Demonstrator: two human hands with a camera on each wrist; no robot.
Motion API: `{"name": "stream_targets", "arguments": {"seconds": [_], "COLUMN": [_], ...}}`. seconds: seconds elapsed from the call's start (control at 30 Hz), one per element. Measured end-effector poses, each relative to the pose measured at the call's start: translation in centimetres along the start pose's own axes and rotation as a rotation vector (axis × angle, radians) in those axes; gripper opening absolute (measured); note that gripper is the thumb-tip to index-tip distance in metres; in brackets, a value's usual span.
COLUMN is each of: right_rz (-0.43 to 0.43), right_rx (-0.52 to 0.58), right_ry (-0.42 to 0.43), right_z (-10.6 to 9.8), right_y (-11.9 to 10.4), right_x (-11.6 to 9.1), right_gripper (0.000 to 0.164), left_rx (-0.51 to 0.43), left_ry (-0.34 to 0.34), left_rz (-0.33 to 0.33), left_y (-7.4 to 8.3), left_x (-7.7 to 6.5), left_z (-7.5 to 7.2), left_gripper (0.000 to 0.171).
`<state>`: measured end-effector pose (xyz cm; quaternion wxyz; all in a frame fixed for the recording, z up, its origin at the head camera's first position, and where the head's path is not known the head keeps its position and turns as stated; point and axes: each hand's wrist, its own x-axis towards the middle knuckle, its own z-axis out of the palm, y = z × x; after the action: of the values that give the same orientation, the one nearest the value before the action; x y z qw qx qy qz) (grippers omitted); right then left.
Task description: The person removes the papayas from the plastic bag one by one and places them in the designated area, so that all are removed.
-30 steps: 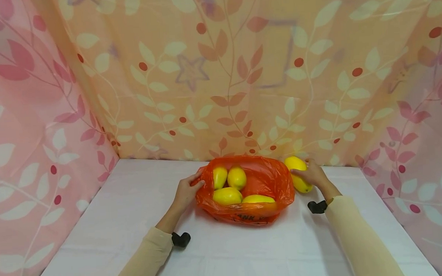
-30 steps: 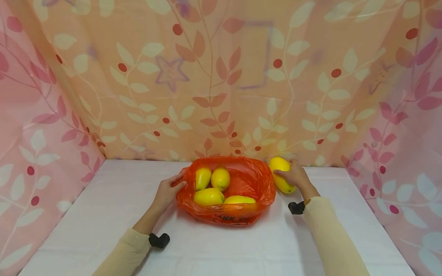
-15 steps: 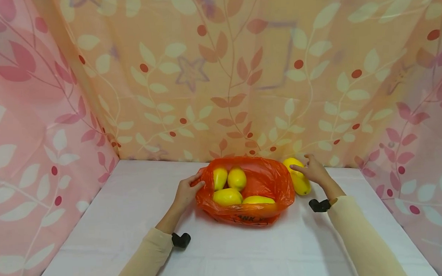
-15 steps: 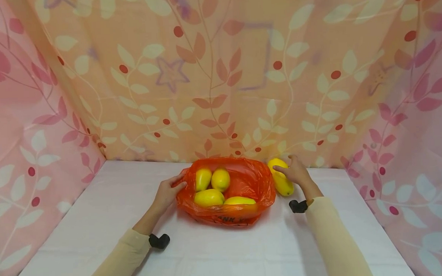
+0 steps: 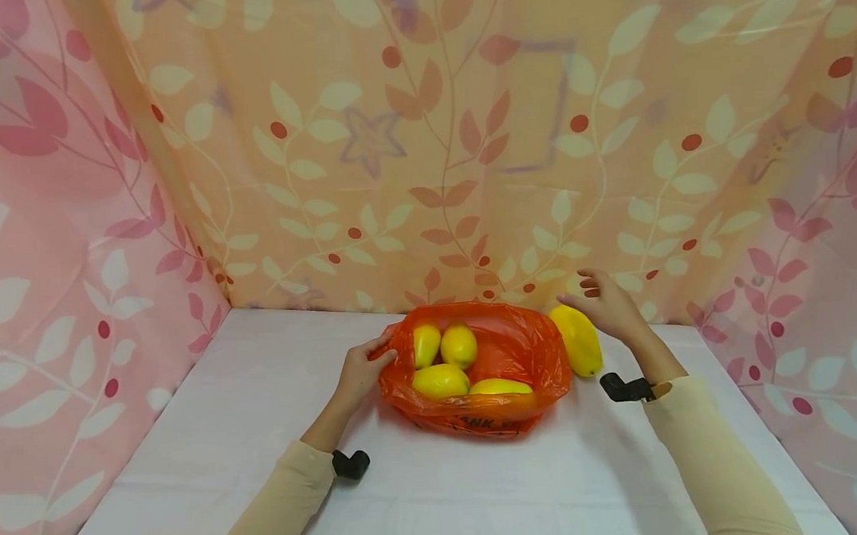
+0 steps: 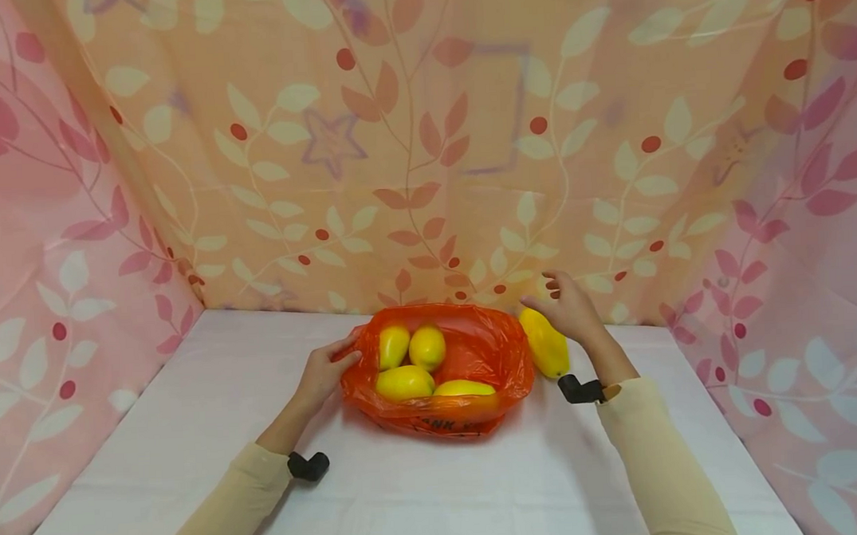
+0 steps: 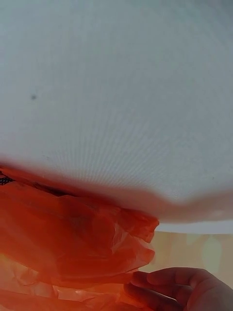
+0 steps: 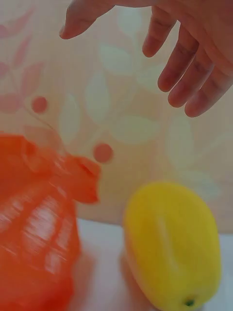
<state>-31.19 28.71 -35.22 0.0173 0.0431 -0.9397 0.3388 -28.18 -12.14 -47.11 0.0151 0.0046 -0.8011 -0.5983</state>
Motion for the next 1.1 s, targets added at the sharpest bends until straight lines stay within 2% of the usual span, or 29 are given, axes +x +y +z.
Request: {"name": "stream_targets", "arguments": {"seconds": [0.23,0.47,0.7,0.93,1.1], "right_rz": [-0.085,-0.154,-0.224,-0.266,-0.26], "right_rx": [0.002,-0.02,-0.033,-0.03,-0.022], "right_ry": [-0.009,-0.022,-0.082,-0.149,-0.211], "right_z": [0.2,0.9,2.0,3.5,4.7], "right_y": [-2.7,-4.6,-5.3,-5.8,-6.1], "right_x": [-1.1,-2.1,-2.6,-2.9,-3.3], "right_gripper": [0.079,0.071,0.063,0.064,0.063], "left_rx": [-0.006,-0.014,-0.005,-0.015,-0.015], "left_ry": [0.002,0.01,0.016,0.017,0.018], "left_rz": [0.002,-0.013,-0.007,-0.02,-0.016], "left_y": [-0.2,-0.2,-0.1,0.1,0.2], "left_x": [0.1,-0.1,-0.1,0.0,0.1], "left_z": [0.0,0.0,0.1,0.2,0.1], "left_gripper": [0.047,0.047,0.047,0.047,0.047]}}
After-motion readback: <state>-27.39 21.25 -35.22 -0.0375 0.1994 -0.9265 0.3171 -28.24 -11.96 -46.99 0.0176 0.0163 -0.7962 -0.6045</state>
